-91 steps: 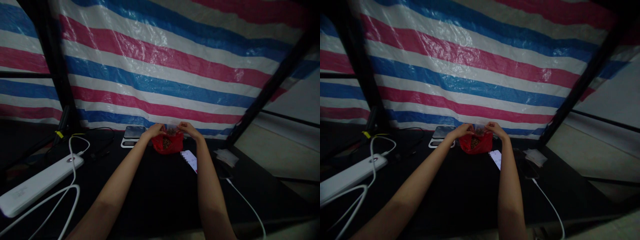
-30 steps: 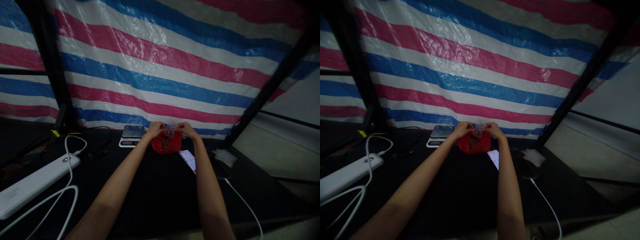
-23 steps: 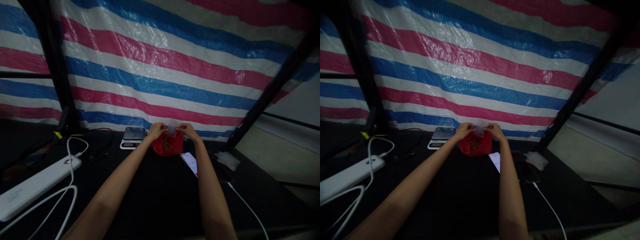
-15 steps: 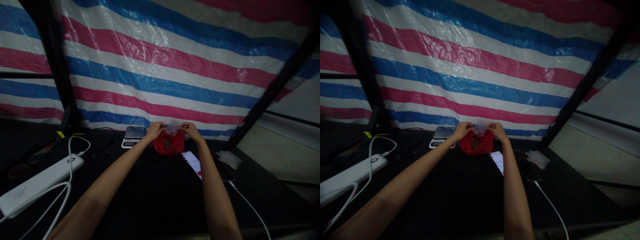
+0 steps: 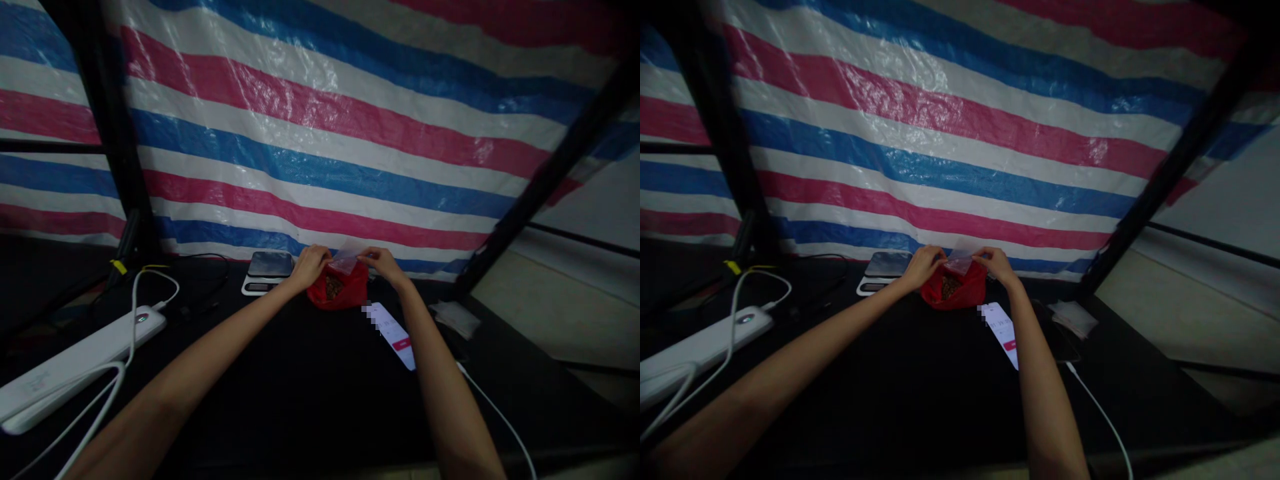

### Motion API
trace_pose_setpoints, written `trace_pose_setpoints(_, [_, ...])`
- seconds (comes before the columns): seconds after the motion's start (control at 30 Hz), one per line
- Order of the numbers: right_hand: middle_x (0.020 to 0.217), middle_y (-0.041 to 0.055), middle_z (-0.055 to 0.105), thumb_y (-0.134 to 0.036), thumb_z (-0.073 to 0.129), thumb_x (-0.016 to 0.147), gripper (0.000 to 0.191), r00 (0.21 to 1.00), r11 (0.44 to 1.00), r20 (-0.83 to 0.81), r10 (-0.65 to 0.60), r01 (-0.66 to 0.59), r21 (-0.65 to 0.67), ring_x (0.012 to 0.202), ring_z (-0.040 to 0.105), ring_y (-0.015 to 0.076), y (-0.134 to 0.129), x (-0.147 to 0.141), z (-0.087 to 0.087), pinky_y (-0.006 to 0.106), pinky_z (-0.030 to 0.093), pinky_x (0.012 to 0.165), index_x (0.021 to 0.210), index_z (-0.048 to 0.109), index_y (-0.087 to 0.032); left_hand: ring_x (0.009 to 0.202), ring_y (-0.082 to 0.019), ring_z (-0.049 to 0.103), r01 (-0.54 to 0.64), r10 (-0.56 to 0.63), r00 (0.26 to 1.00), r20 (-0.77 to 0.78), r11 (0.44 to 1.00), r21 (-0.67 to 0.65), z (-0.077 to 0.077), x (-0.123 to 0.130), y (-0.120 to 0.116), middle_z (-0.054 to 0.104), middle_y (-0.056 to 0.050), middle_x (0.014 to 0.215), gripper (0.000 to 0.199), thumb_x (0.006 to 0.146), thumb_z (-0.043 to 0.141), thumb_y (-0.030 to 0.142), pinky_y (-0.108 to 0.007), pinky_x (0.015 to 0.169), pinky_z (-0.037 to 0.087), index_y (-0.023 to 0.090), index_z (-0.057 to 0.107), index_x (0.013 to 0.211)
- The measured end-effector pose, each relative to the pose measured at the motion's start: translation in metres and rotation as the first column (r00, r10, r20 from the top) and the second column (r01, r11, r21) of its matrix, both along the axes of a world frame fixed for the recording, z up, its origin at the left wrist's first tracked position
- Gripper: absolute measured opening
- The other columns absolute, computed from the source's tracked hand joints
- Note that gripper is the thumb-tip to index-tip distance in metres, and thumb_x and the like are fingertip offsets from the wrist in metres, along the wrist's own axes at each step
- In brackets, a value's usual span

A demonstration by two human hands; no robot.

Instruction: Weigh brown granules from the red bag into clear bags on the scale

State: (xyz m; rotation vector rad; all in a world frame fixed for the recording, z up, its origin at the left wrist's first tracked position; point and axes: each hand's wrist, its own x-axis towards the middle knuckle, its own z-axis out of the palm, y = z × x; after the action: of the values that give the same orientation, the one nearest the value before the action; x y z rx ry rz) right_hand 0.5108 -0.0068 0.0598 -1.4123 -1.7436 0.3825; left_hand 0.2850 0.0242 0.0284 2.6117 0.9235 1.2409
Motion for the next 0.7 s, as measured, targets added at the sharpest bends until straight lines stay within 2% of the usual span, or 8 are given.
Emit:
trace_pose_setpoints(0.1, [0.074,0.0056,0.063,-0.039,0.061,0.065,0.028,1.0,1.0,0.007,0.015,-0.015,0.015,0.067,0.056,0.0154,-0.001,-0.004,-0.003,0.027,0.043,0.063,0.074,0.064,-0.013,0.084,-0.018,0.052,-0.013,0.013,1.0,0.01,1.0,-0.024,-0.004,-0.001,0.004,0.061,-0.004,0.085,0.011,0.082,0.05,0.022,-0.029,0.078,0.037,0.015,0.058,0.082])
trace_pose_setpoints(0.2, [0.086,0.0055,0.063,-0.038,0.061,0.067,0.036,0.991,0.996,-0.098,0.087,-0.087,0.003,0.071,0.057,0.0143,-0.009,-0.007,-0.002,0.026,0.044,0.065,0.095,0.06,-0.016,0.082,-0.017,0.053,0.016,-0.011,0.998,0.064,0.997,-0.07,-0.006,-0.002,0.003,0.062,-0.003,0.083,0.011,0.081,0.051,0.023,-0.028,0.076,0.037,0.016,0.059,0.081])
trace_pose_setpoints(0.27, [0.091,0.0057,0.062,-0.039,0.062,0.067,0.043,0.977,0.984,-0.143,0.155,-0.165,-0.062,0.073,0.058,0.0141,-0.02,-0.014,-0.002,0.026,0.045,0.064,0.103,0.056,-0.017,0.08,-0.017,0.053,0.05,-0.036,0.992,0.121,0.992,-0.114,-0.006,-0.006,-0.006,0.062,-0.002,0.081,0.011,0.08,0.052,0.025,-0.027,0.074,0.037,0.016,0.059,0.08])
trace_pose_setpoints(0.37, [0.087,0.006,0.064,-0.04,0.062,0.068,0.036,0.941,0.908,-0.092,0.326,-0.339,-0.246,0.074,0.058,0.0151,-0.041,-0.039,-0.008,0.025,0.045,0.064,0.093,0.061,-0.015,0.074,-0.014,0.052,0.122,-0.085,0.976,0.202,0.977,-0.177,-0.009,-0.026,-0.034,0.06,-0.001,0.077,0.013,0.08,0.052,0.027,-0.024,0.07,0.038,0.016,0.059,0.078])
trace_pose_setpoints(0.47, [0.071,0.0041,0.064,-0.041,0.061,0.07,0.031,0.916,0.85,-0.08,0.394,-0.396,-0.347,0.055,0.054,0.011,-0.061,-0.076,-0.025,0.021,0.042,0.051,0.081,0.064,-0.012,0.068,-0.012,0.05,0.169,-0.127,0.974,0.188,0.96,-0.225,-0.019,-0.059,-0.066,0.057,0.0,0.072,0.016,0.08,0.052,0.03,-0.023,0.065,0.037,0.016,0.058,0.077])
trace_pose_setpoints(0.53, [0.066,0.0029,0.063,-0.04,0.06,0.071,0.029,0.903,0.827,-0.118,0.414,-0.427,-0.365,0.046,0.05,0.0079,-0.072,-0.1,-0.041,0.019,0.039,0.044,0.075,0.063,-0.012,0.069,-0.012,0.05,0.139,-0.103,0.983,0.151,0.958,-0.252,-0.03,-0.084,-0.081,0.057,0.0,0.073,0.019,0.081,0.05,0.033,-0.023,0.067,0.036,0.016,0.057,0.078])
trace_pose_setpoints(0.63, [0.063,0.0018,0.063,-0.039,0.061,0.071,0.026,0.875,0.767,-0.127,0.466,-0.472,-0.435,0.043,0.049,0.0066,-0.085,-0.127,-0.066,0.017,0.037,0.041,0.073,0.063,-0.013,0.069,-0.012,0.049,0.071,-0.061,0.997,0.044,0.962,-0.264,-0.045,-0.113,-0.09,0.056,0.0,0.073,0.025,0.083,0.045,0.037,-0.024,0.07,0.035,0.016,0.057,0.078])
trace_pose_setpoints(0.7, [0.061,0.0016,0.064,-0.039,0.063,0.069,0.026,0.867,0.741,-0.083,0.492,-0.467,-0.483,0.041,0.049,0.0064,-0.091,-0.137,-0.078,0.016,0.036,0.039,0.073,0.064,-0.013,0.066,-0.012,0.049,0.102,-0.118,0.992,-0.05,0.963,-0.249,-0.052,-0.121,-0.089,0.055,0.0,0.068,0.031,0.085,0.04,0.038,-0.025,0.069,0.035,0.015,0.056,0.073])
